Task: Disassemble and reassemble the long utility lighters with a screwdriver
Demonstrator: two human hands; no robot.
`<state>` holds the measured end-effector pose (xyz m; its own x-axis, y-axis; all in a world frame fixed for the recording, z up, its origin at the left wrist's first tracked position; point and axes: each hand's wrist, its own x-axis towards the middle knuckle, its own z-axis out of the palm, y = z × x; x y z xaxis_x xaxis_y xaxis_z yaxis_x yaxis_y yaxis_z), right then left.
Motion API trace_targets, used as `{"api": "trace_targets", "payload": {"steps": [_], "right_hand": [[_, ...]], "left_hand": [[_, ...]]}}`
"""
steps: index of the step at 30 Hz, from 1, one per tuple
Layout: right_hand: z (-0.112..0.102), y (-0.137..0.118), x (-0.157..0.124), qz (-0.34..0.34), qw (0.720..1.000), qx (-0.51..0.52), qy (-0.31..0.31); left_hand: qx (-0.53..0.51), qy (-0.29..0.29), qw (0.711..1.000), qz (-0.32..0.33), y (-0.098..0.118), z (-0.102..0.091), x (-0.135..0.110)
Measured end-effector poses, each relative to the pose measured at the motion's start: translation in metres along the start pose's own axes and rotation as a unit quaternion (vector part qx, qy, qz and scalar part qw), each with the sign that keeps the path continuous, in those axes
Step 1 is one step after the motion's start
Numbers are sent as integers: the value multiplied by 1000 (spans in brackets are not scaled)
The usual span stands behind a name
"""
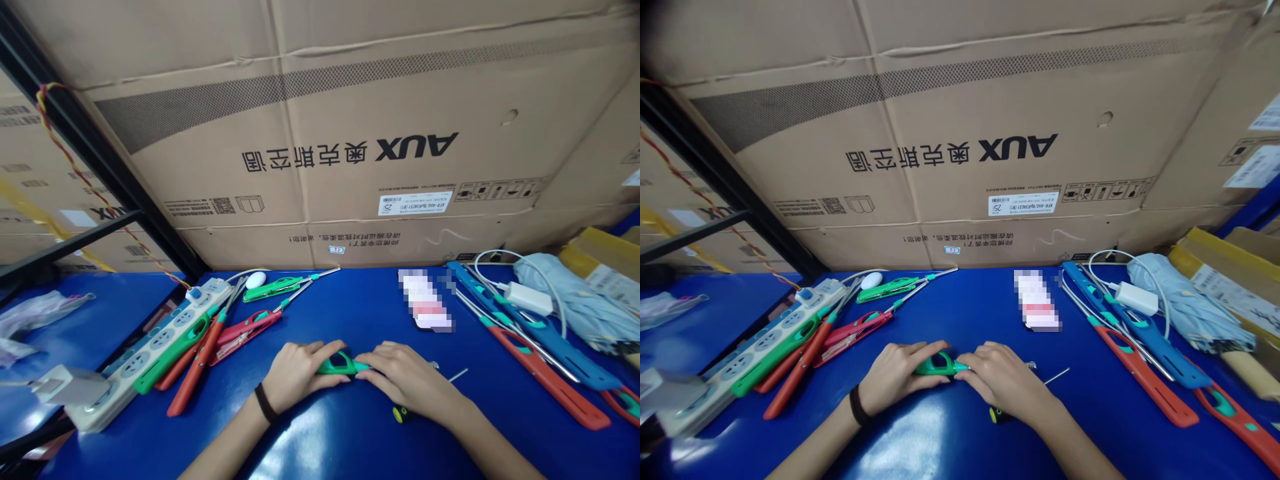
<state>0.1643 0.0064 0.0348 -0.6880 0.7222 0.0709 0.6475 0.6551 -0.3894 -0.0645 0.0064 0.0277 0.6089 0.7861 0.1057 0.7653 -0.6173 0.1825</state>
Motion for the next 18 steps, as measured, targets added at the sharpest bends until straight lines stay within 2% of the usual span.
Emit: {"api": "trace_targets", "payload": {"steps": [11,14,18], "right_hand": [[2,0,1,-9,1000,28,3],[6,-2,0,-17,1000,21,6],[14,-4,2,-34,999,7,22]], "left_hand": [[45,38,998,29,-1,7,-2],[14,10,1000,17,-2,4,-2],[-77,-26,997,15,-7,-5,-2]]}}
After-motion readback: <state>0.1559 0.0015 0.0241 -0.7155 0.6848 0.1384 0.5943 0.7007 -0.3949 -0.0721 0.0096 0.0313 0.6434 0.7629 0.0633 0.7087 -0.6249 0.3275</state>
